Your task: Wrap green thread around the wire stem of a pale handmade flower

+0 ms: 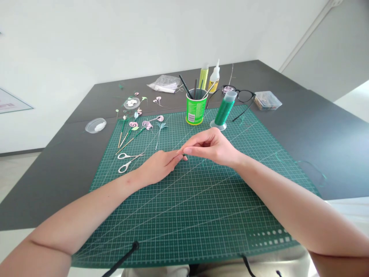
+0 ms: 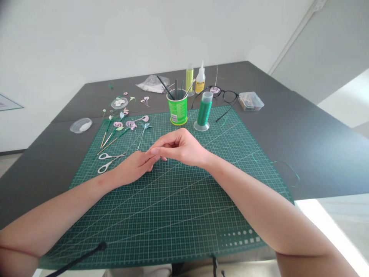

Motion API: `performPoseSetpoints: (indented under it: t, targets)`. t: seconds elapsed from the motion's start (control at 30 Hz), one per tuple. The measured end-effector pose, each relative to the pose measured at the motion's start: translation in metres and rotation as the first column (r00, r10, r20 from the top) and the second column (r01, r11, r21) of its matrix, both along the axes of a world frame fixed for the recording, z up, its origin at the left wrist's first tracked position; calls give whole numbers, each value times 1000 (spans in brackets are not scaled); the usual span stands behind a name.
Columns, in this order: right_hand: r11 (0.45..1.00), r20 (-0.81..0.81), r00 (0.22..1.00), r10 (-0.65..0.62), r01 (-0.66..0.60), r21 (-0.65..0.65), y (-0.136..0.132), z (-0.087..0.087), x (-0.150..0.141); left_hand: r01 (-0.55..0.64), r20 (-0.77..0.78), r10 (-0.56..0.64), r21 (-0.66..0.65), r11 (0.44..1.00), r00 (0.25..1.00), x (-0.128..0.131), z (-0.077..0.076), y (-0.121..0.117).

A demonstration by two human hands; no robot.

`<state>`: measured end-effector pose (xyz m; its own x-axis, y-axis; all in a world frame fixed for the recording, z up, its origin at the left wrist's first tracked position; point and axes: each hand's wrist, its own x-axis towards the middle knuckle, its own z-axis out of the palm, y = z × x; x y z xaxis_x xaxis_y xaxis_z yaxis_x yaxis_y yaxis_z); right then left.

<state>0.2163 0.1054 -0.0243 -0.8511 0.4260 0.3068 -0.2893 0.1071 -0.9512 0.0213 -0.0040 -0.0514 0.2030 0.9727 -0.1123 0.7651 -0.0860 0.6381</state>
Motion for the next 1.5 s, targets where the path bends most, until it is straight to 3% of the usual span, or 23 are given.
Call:
performPoseSetpoints:
  t: [0.1,0.23,0.37,0.53,0.7,0.87,1.03,1.27,1.43,1.5]
  targets:
    - [999,-53,998,37,-37,-4,2,-3,-2,-10,-38,11,10,1000,999,3,1,-1]
    - [999,-42,999,-28,29,26,3,-2,-1,9,-37,-8,22,1000,999,7,2,-4]
    - [988,-25,990,-141,143,64,4,0,1,68,-85,-54,176,982,995,7,-1,-7]
    - [963,9,967,-254,252,90,7,1,2,175,-211,-88,442,879,973,6,-6,-11]
    - [953,35,955,-293,289,91,8,-1,1,252,-326,-63,582,773,943,9,-5,-14]
    - [929,64,928,-366,362,74,12,-4,0,283,-373,-34,639,716,927,10,-3,-14]
    - [928,70,925,-373,373,15,15,-3,0,320,-397,-61,631,707,916,11,0,-14]
    - [916,165,901,-400,396,58,16,-9,-2,430,-499,-85,634,643,862,11,4,-14]
    - [915,195,894,-402,396,72,18,-10,-3,355,-435,-67,625,695,898,11,2,-18]
    - [914,208,890,-405,398,79,18,-11,-3,338,-422,-52,639,691,905,11,3,-20]
